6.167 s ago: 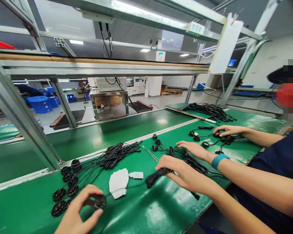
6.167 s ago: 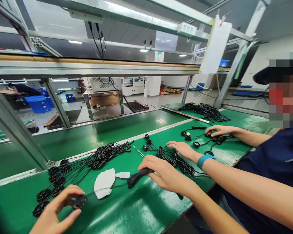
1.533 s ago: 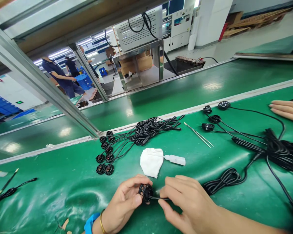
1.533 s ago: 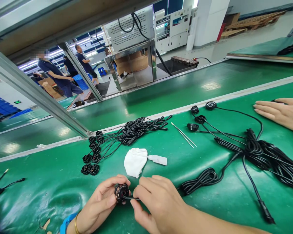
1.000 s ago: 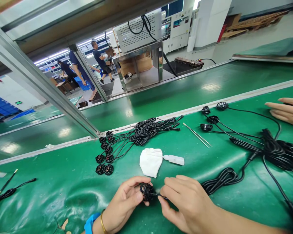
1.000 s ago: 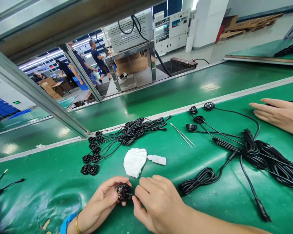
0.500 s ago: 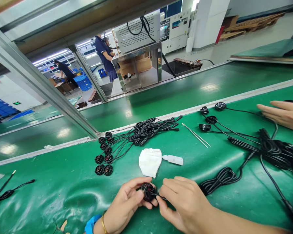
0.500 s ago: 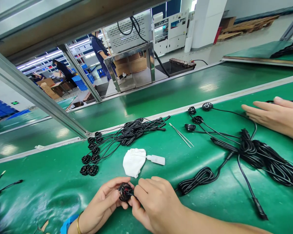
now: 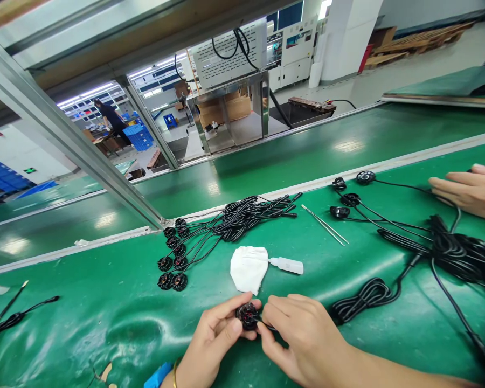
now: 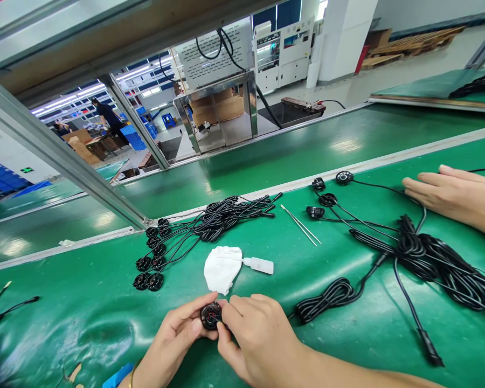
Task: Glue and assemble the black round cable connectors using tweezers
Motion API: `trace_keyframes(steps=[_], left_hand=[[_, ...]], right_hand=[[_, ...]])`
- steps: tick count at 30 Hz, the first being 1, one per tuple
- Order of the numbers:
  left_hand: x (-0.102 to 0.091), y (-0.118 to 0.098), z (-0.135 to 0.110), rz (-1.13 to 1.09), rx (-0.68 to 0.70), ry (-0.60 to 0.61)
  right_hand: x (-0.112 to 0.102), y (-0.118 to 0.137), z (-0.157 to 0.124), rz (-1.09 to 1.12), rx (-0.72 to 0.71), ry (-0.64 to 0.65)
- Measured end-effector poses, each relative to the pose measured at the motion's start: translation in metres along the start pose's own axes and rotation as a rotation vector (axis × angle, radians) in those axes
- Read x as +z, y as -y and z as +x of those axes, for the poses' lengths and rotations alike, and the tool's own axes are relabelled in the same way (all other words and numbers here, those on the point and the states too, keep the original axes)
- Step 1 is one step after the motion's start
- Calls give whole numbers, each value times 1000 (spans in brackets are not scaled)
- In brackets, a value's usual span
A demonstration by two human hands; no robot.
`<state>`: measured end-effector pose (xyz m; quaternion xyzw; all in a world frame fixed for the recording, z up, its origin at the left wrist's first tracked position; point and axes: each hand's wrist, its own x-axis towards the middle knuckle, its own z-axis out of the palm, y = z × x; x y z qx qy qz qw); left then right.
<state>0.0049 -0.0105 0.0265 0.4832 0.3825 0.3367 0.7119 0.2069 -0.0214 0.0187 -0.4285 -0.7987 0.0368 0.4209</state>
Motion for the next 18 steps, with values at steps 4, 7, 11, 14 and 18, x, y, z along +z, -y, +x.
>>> trace_keyframes(steps=[4,7,11,14,18], left_hand=[[7,5,-1,15,15,-43],[11,11,1,77,42,-119],[16,8,3,163,24,-196],[17,0,4,179,6,-250],[15,-3,4,168,8,-264]], right_hand=[[3,2,-2,-9,1,11],[6,5,-4,-8,-1,26],[8,6,-7,13,-18,64],[7,4,-6,20,-11,73],[4,-1,-3,3,-31,59]])
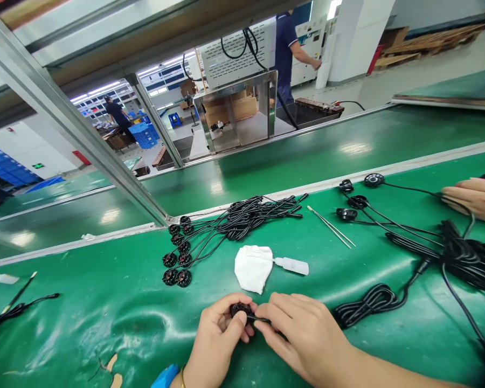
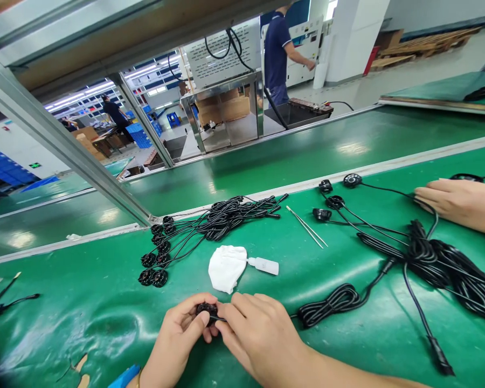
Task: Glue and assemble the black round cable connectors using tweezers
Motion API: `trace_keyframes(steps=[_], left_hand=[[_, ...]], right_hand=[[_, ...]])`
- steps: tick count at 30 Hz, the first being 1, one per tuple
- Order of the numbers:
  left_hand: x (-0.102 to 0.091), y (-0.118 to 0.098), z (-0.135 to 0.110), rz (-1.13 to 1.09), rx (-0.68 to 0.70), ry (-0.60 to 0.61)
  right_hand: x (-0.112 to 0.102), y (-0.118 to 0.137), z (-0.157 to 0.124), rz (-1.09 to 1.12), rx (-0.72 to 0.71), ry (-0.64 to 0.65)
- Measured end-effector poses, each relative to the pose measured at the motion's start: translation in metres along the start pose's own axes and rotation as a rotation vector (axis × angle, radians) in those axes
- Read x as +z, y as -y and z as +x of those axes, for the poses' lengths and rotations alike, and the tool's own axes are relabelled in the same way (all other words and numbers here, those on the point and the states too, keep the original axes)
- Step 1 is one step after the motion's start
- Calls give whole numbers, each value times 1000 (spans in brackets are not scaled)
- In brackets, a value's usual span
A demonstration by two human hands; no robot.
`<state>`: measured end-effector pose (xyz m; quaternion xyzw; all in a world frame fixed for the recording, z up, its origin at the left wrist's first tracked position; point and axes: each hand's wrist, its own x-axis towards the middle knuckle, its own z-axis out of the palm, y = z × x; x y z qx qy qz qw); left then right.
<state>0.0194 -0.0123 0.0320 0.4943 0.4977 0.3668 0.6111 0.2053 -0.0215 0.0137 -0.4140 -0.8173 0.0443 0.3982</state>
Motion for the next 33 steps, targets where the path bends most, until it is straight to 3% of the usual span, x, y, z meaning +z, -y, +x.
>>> trace_keyframes(steps=[6,12,21,30,33], left_hand=[[-4,14,-7,63,32,90],[-7,22,-8,200,85,104],[-5,15,-6,100,24,134],[-6,15,-6,191,60,131],[-6,14,-5,132,27,128]], right_hand=[[0,-1,0,-112,-37,-38],[3,-1,-3,-64,-43,-22],[-1,-1,-1,39,-37,52],[-3,-2,-2,35,-17,72],[-5,-4,0,31,-18,68]])
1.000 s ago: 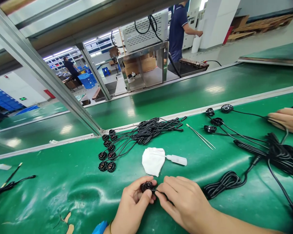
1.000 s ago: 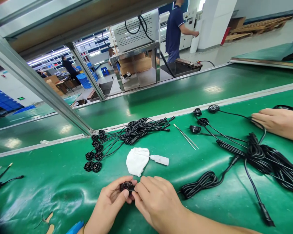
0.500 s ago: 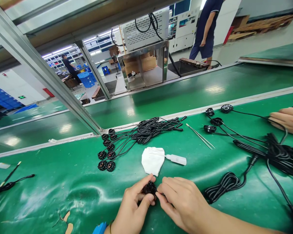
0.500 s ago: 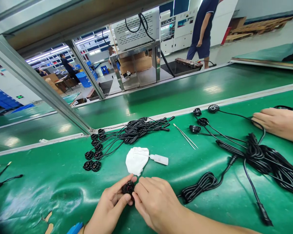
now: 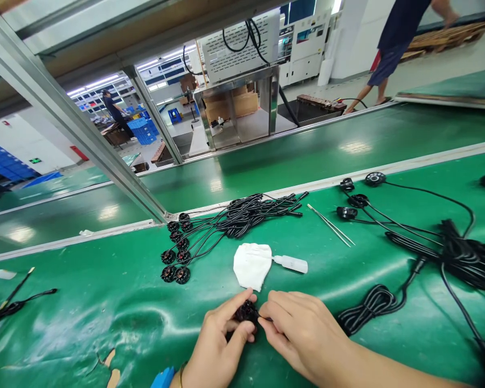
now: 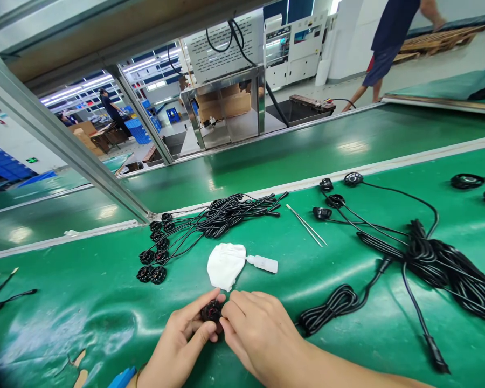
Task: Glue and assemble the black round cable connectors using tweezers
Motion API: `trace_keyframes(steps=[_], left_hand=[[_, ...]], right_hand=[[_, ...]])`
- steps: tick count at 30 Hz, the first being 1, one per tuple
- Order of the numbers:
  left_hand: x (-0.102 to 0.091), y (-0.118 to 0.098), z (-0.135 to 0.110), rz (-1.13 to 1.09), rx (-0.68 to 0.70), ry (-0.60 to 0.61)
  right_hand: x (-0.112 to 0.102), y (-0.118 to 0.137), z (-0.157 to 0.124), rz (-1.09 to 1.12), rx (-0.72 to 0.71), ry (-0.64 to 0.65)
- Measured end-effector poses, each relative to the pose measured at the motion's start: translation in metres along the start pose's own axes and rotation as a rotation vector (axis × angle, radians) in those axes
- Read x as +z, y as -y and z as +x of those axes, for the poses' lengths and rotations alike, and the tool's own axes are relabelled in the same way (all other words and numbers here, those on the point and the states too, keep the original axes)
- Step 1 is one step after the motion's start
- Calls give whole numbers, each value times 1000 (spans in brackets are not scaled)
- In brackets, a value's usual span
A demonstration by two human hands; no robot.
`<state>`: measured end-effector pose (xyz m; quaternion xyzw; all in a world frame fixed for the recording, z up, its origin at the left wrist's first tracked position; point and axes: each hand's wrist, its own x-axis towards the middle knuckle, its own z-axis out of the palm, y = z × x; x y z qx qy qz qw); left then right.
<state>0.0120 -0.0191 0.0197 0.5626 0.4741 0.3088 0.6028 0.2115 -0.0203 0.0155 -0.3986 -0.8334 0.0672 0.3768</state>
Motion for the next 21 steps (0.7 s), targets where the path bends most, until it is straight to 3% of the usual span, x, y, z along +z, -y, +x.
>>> trace_keyframes(steps=[6,15,21], left_hand=[[1,-11,4,-239,-83,22],[1,-9,5,-264,-80,9],[-1,-7,4,-284,-114,88]], right_hand=[[-3,-2,0,29,-5,-29],[-1,-3,1,38,-6,-28],[-8,0,6,323,129,8]])
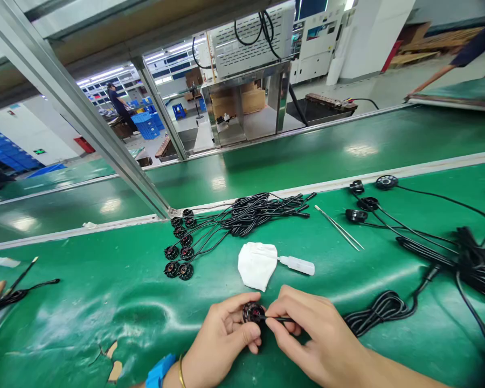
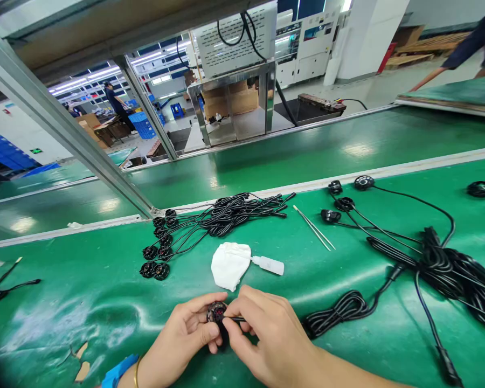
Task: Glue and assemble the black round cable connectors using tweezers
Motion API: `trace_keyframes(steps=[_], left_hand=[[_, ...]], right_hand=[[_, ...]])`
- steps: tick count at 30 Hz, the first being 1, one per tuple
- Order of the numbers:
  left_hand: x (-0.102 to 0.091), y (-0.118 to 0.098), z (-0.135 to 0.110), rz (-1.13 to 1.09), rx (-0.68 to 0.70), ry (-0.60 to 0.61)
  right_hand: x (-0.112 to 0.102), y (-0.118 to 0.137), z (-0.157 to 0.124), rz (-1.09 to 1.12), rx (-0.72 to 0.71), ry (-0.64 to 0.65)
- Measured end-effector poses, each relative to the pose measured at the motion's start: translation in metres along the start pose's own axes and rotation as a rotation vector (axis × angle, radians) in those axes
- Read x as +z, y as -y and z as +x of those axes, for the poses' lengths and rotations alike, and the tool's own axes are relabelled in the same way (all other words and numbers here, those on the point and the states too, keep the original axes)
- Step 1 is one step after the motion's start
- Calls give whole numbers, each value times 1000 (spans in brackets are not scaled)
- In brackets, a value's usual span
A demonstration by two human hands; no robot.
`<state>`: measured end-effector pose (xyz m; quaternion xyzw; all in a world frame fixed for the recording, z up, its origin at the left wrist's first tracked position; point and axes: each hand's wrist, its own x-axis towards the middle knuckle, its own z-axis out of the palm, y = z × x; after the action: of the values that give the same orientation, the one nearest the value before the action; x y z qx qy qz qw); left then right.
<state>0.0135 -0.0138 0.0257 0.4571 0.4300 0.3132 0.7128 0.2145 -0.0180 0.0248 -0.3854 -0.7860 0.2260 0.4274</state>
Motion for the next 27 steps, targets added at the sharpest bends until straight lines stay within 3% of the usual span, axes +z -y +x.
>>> trace_keyframes(steps=[3,5,10,16,27], left_hand=[[-5,-1,0,1,-20,41],[-8,-3,0,4,-16,78],[-10,-8,0,-124,-54,192],[-12,-2,-2,-166,-74,197],[-15,-5,-4,47,-22,174]], right_hand=[[-2,1,1,104,96,23],[-4,0,2,106,88,2],[-8,-4,1,-105,-143,-45],[-17,1,1,-266,-286,47],[-22,10,5,-290,-311,106]])
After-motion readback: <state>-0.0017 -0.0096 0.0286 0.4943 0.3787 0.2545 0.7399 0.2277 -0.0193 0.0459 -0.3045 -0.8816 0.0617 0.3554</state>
